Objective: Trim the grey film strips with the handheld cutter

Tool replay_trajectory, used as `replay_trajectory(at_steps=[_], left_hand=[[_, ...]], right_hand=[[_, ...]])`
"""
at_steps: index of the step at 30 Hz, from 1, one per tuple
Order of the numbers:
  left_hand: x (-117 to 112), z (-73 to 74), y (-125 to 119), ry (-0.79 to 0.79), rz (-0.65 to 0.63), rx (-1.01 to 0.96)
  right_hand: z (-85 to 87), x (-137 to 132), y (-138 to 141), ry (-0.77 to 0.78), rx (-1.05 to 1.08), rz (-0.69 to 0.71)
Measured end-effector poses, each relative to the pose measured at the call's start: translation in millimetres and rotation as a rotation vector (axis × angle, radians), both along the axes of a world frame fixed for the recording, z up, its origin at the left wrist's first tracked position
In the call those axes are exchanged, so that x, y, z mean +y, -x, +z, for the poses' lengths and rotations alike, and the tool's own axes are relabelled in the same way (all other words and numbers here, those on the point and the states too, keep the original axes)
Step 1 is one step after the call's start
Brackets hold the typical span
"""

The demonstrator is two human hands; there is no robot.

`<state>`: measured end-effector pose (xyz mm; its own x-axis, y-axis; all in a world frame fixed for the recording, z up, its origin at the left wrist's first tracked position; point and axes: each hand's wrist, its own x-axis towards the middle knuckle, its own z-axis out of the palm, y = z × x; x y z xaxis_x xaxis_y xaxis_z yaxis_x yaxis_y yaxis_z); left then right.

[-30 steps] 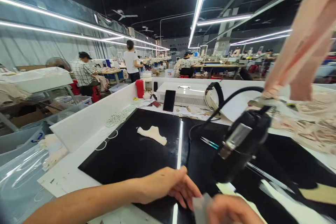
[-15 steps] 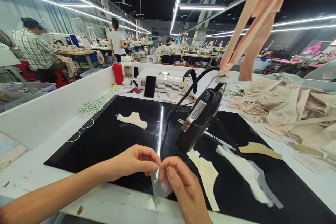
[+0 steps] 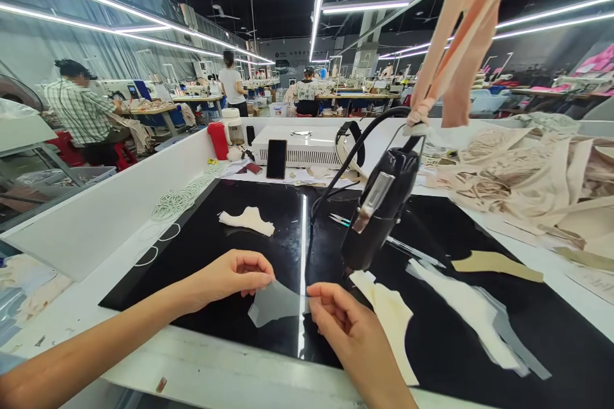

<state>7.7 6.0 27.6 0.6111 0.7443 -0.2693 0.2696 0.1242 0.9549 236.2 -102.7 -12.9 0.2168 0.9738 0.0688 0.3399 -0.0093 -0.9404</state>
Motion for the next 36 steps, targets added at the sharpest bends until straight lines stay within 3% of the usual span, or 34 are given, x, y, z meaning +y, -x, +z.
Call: replay_trajectory(at_steps=[4, 14, 22, 26, 29, 32, 36], left_hand=[[1, 0.7, 4, -0.017, 0.034, 0.047], [6, -2.1, 12, -0.024, 0.085, 0.09], [-4, 6.0, 7, -0.057, -0.016, -0.129], [-9, 8.9, 5, -0.05, -0.118, -0.251], [-10, 7.6, 2, -0.048, -0.168, -0.282], [-8, 4.6, -1, -0.071, -0.181, -0.245], [-3, -2.9, -2, -0.199, -0.13, -0.104]], right_hand=[[-0.5, 4, 3, 0.128, 0.148, 0.037], [4.1, 7, 18, 0.122, 0.141, 0.095], [12.4, 0, 21, 0.114, 0.25, 0.328], [8.5, 4, 16, -0.015, 0.109, 0.225], [1.1, 8, 15, -0.126, -0.01, 0.302], [-4.9, 12, 15, -0.119, -0.132, 0.426], [-9.9, 13, 13, -0.116, -0.292, 0.359]])
